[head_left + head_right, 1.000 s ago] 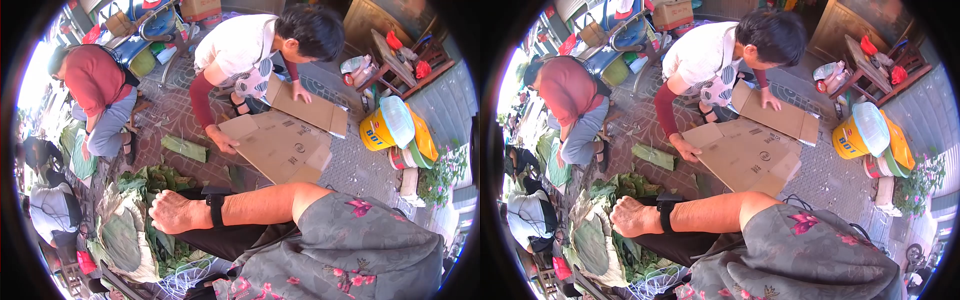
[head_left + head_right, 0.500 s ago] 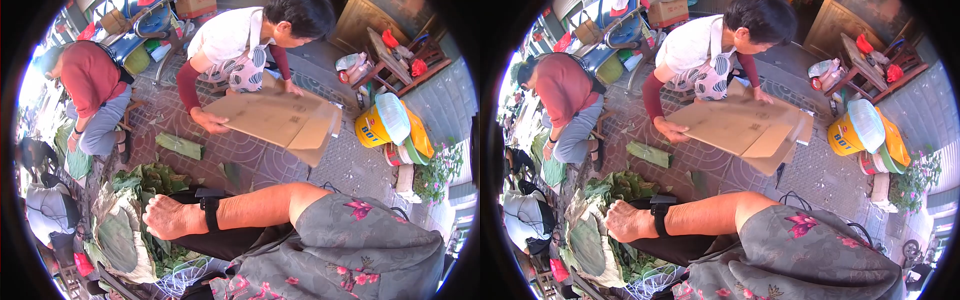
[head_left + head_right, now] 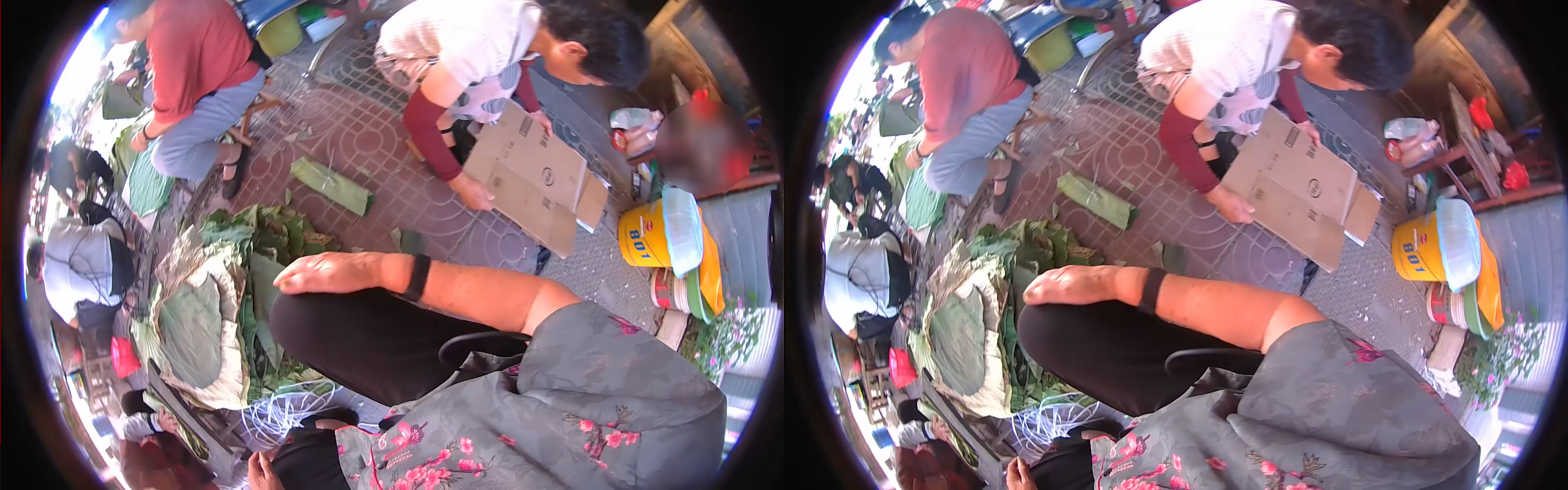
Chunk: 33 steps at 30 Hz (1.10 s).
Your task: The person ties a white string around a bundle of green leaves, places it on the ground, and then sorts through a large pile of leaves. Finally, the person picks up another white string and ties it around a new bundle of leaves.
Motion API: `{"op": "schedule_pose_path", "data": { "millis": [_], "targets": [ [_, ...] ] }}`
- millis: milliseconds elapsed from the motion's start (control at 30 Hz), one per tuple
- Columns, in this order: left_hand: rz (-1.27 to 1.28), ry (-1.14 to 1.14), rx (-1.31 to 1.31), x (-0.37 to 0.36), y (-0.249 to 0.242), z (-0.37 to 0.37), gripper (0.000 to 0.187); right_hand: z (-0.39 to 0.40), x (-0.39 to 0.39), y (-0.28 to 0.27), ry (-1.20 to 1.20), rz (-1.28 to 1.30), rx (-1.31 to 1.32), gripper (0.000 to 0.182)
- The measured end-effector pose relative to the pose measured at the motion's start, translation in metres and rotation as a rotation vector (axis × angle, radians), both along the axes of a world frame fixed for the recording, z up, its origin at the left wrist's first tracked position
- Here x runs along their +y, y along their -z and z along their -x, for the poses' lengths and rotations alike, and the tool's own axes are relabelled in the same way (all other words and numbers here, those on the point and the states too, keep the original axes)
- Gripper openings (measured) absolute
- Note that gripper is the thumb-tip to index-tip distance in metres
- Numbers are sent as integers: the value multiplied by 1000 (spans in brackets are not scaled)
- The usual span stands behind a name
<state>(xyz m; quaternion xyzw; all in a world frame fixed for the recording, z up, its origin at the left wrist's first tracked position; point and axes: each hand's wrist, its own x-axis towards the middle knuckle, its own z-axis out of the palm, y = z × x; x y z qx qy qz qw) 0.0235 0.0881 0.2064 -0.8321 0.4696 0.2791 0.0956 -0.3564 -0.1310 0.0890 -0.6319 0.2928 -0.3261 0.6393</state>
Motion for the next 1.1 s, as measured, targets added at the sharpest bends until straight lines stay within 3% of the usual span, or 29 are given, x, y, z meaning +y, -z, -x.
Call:
{"op": "schedule_pose_path", "data": {
  "millis": [100,167,233,267,300,333,400,433,533,600,733,800,900,1000,1100],
  "targets": [
    [-25,23,-122,-2,-6,7,63,10,6,26,13,-120,-29,51],
    [-57,23,-177,-5,-4,8,62,12,0,122,87,129,21,53],
    [84,53,-142,8,12,-15,59,16,-2,160,148,-151,205,57],
    [92,64,-167,9,14,-17,59,22,-2,174,191,-578,395,58],
    [95,78,-191,9,15,-18,59,30,2,216,317,-655,376,58],
    [55,57,-258,2,7,-3,59,47,-2,273,282,-514,565,57],
    [82,38,-240,6,11,-7,61,83,-9,304,365,-378,979,56],
    [95,28,-230,7,12,-9,61,98,-15,315,411,-388,1041,55],
    [119,-96,-121,12,20,-19,56,128,-44,333,534,-360,1150,56],
    [135,-186,-53,22,26,-33,52,133,-71,334,615,-429,1046,67],
    [155,-387,53,24,33,-36,54,119,-129,329,714,-328,960,80],
    [147,-344,28,25,33,-39,53,109,-152,332,698,-333,956,88],
    [121,-333,6,19,31,-36,51,87,-166,348,872,-311,884,72],
    [113,-328,11,16,29,-34,50,80,-175,355,822,-397,846,49],
    [95,-275,-9,11,27,-30,49,64,-164,349,958,-265,751,36]
  ]
}}
